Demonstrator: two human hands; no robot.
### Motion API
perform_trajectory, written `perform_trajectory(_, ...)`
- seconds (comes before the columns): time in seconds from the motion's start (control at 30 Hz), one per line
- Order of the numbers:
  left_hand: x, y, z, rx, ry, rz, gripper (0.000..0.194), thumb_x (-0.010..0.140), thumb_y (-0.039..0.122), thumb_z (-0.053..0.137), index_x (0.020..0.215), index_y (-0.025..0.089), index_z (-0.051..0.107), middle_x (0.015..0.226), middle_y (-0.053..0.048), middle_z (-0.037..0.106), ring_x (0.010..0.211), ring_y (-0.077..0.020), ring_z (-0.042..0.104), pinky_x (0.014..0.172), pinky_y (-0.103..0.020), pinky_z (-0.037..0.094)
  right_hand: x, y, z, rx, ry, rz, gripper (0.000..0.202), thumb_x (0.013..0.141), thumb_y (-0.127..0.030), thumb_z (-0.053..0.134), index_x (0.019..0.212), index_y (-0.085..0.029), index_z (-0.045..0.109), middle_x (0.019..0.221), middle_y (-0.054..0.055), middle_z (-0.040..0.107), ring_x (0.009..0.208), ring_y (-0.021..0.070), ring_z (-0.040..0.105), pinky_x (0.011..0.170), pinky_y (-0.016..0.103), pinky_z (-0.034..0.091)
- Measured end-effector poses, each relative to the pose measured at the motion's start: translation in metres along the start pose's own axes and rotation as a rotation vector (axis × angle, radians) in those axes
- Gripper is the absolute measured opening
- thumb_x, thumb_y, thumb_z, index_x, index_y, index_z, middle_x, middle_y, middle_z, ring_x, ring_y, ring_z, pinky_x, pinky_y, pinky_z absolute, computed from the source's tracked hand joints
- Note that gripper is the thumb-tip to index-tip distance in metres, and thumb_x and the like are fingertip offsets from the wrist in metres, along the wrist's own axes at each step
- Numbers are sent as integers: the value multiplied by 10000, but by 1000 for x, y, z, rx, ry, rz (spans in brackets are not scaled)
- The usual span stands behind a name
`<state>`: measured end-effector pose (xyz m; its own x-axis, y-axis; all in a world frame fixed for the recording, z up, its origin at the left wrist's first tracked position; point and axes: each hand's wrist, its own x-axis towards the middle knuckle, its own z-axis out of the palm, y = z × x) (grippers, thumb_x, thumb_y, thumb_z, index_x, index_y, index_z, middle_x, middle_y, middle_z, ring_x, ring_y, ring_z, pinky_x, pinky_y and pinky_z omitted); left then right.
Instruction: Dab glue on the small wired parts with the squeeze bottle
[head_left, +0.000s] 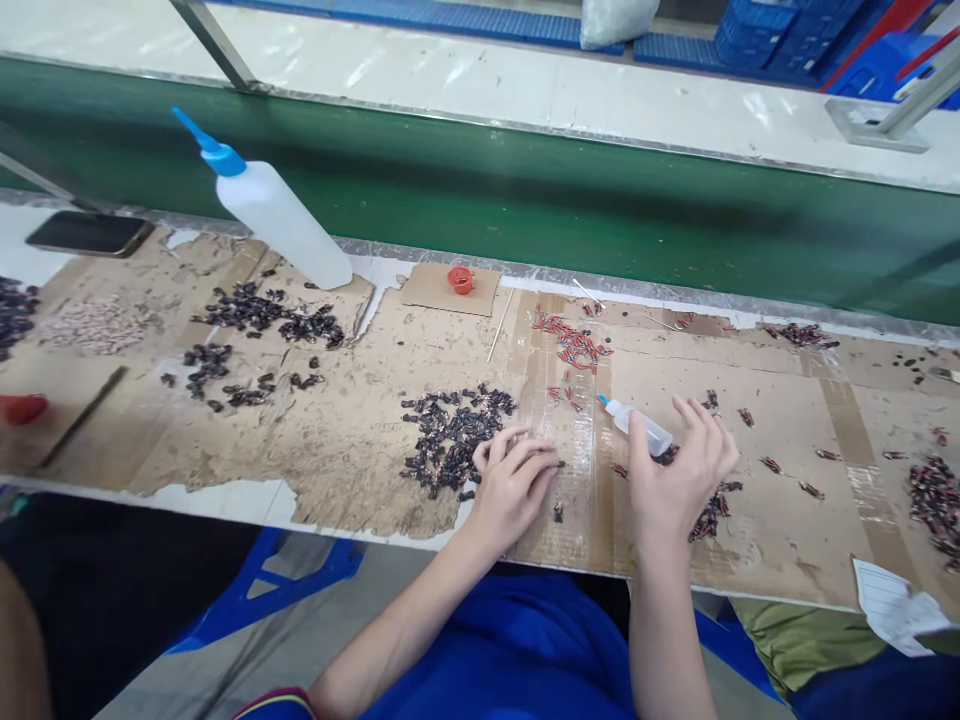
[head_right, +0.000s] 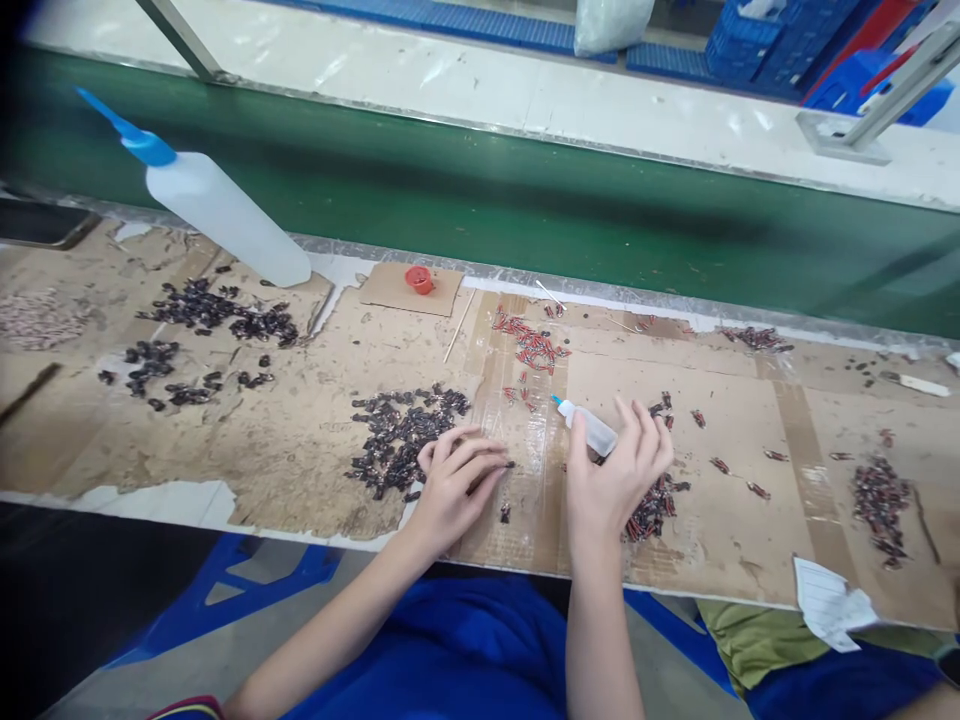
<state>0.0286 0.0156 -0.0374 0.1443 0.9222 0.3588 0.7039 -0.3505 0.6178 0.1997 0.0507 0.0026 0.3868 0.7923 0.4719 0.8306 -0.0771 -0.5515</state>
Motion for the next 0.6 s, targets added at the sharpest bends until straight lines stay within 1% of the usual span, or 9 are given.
perform_trajectory(0.07, 0, -1, 0, -32, -5, 13, 139, 884, 140, 605, 872, 255, 682, 929, -2, 763, 1128, -255, 561, 887, -425, 305, 2, -8, 7, -48, -56, -142, 289, 848, -433, 606, 1003, -208, 698, 1155, 148, 612, 1209, 341, 395, 967, 559, 357)
perform_trajectory(0.13, 0, -3, -1, -68, 5, 8, 169, 904, 129, 573, 896, 259, 680, 886, 8, 769, 1082, -233, 596, 877, -411, 322, 0, -16, 19, -104, -174, -202, 218, 872, -385, 584, 890, -225, 731, 1171, 144, 595, 1220, 369, 341, 932, 601, 341)
perform_trajectory(0.23, 0, -5, -6, -112, 33, -40, 185, 924, 147, 542, 944, 265, 683, 900, 4, 767, 993, -207, 635, 862, -392, 358, -1, -24, 36, -173, -300, -190, 228, 885, -282, 554, 770, -204, 735, 1185, 161, 574, 1224, 392, 307, 883, 621, 335)
perform_trajectory(0.33, 0, -6, -10, -145, 79, -86, 191, 928, 165, 536, 1012, 257, 681, 944, -13, 760, 943, -198, 641, 854, -381, 383, 1, -26, 43, -159, -334, -172, 224, 873, -227, 560, 720, -179, 716, 1155, 169, 596, 1227, 386, 335, 897, 603, 344)
perform_trajectory(0.4, 0, -6, -11, -159, 107, -105, 199, 930, 163, 530, 1020, 253, 683, 948, -16, 756, 947, -199, 633, 857, -378, 388, 2, -26, 39, -41, -367, -188, 217, 883, -237, 557, 733, -186, 705, 1087, 147, 645, 1170, 344, 440, 925, 572, 373)
perform_trajectory(0.47, -1, -6, -12, -168, 116, -116, 205, 934, 157, 519, 1000, 254, 688, 941, -15, 755, 973, -201, 624, 871, -380, 386, -1, -27, 27, 187, -449, -183, 202, 902, -265, 544, 791, -202, 701, 949, 97, 697, 1001, 265, 582, 909, 489, 449)
perform_trajectory(0.53, -1, -5, -13, -176, 114, -119, 212, 937, 151, 509, 987, 253, 689, 941, -15, 756, 1001, -203, 620, 884, -384, 383, -7, -28, 13, 425, -549, -105, 180, 906, -295, 547, 873, -209, 702, 864, 57, 717, 837, 201, 653, 817, 387, 527)
perform_trajectory(0.57, -1, -5, -14, -182, 112, -117, 214, 937, 150, 508, 983, 254, 689, 939, -15, 757, 1009, -204, 620, 890, -387, 382, -12, -29, 6, 502, -574, -54, 176, 900, -307, 558, 896, -212, 706, 872, 51, 725, 813, 187, 669, 782, 354, 545)
perform_trajectory(0.6, -1, -4, -14, -188, 106, -118, 214, 937, 154, 509, 983, 257, 691, 937, -14, 759, 1011, -204, 623, 895, -390, 382, -18, -29, 0, 558, -601, -20, 172, 891, -311, 572, 909, -215, 714, 894, 52, 731, 835, 185, 680, 779, 337, 554)
